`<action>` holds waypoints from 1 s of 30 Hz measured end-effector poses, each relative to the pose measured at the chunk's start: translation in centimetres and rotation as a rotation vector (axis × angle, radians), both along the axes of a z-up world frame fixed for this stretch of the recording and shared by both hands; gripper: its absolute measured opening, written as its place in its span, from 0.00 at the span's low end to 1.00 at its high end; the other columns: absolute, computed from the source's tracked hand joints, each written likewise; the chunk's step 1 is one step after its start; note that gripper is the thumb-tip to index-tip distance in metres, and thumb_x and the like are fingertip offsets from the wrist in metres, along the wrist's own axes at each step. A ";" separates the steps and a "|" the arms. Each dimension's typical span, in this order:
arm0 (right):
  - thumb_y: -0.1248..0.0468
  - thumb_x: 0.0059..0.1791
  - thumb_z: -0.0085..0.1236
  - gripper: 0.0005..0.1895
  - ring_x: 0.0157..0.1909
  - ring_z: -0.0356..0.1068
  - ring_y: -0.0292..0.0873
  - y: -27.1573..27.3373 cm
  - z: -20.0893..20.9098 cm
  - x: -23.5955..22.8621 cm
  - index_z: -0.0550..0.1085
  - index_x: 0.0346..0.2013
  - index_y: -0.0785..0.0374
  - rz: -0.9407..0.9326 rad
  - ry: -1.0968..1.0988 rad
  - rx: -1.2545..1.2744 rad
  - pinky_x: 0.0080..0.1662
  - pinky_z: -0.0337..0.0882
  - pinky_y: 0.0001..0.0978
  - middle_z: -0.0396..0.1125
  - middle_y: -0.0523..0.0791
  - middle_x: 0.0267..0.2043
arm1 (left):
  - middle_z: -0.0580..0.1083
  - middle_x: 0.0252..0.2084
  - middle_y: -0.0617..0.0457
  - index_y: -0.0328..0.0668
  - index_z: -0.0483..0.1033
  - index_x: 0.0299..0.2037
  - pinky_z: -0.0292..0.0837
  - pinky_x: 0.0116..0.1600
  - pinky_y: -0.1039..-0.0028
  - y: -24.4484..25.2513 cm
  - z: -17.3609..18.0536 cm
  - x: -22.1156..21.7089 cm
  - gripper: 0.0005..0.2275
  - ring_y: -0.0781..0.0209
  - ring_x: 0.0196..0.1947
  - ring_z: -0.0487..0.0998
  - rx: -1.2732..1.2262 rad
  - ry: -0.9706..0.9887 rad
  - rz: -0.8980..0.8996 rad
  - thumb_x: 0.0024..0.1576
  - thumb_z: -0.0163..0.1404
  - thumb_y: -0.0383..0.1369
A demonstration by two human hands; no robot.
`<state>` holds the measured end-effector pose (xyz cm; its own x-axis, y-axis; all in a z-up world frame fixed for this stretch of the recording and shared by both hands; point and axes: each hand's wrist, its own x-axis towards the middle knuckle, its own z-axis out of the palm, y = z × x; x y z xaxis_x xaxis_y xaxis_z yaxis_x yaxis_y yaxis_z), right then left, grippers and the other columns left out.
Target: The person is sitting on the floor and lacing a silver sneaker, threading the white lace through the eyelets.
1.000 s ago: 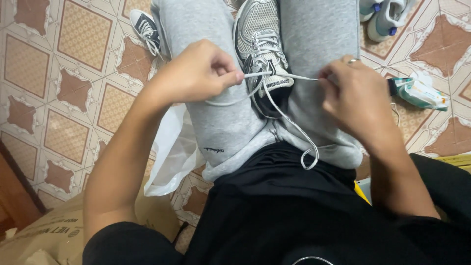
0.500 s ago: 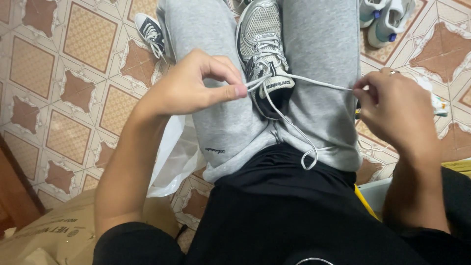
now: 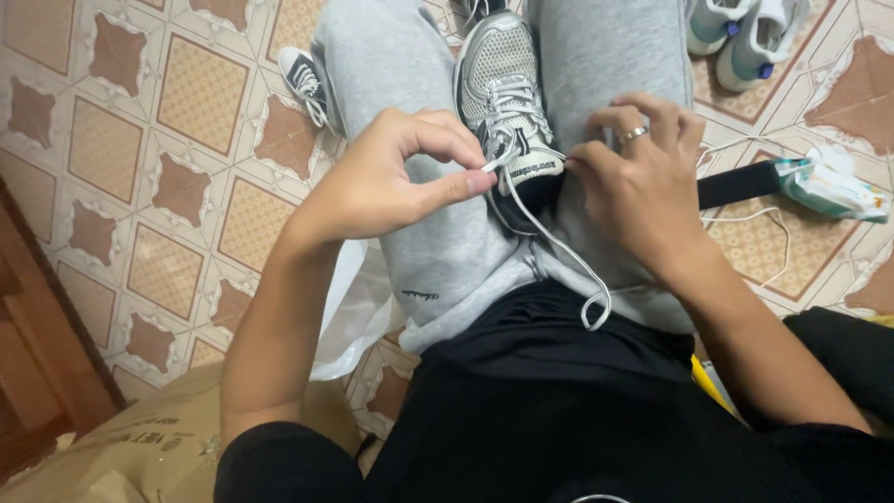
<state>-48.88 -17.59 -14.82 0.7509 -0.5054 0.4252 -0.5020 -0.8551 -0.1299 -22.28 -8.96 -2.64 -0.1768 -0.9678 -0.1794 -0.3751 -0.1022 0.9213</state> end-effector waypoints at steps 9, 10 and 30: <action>0.68 0.55 0.67 0.04 0.55 0.68 0.50 0.3 0.2 -3.8 0.78 0.40 0.63 -0.031 0.012 0.049 0.49 0.69 0.42 0.72 0.45 0.46 | 0.78 0.45 0.58 0.47 0.85 0.37 0.67 0.61 0.67 0.3 -0.5 0.8 0.06 0.64 0.51 0.77 0.098 -0.030 -0.114 0.58 0.59 0.38; 0.69 0.57 0.65 0.04 0.53 0.69 0.51 0.1 0.2 -4.3 0.77 0.39 0.63 -0.024 -0.006 0.035 0.48 0.69 0.41 0.73 0.46 0.45 | 0.78 0.45 0.58 0.47 0.85 0.37 0.68 0.60 0.69 0.3 -0.5 0.8 0.05 0.64 0.50 0.77 0.098 -0.025 -0.114 0.58 0.59 0.37; 0.70 0.72 0.60 0.08 0.49 0.69 0.57 -2.6 -4.2 -17.9 0.77 0.50 0.69 -0.208 0.135 -0.026 0.51 0.67 0.46 0.73 0.54 0.47 | 0.71 0.51 0.54 0.46 0.84 0.38 0.58 0.66 0.54 -3.1 -5.1 -0.5 0.06 0.54 0.57 0.66 -0.179 -0.201 -0.183 0.60 0.60 0.37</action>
<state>-66.79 -20.15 -19.03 0.6824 -0.6455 0.3430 -0.6790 -0.7335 -0.0295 -22.76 -12.02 -7.76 -0.3287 -0.9426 -0.0581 -0.5490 0.1406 0.8239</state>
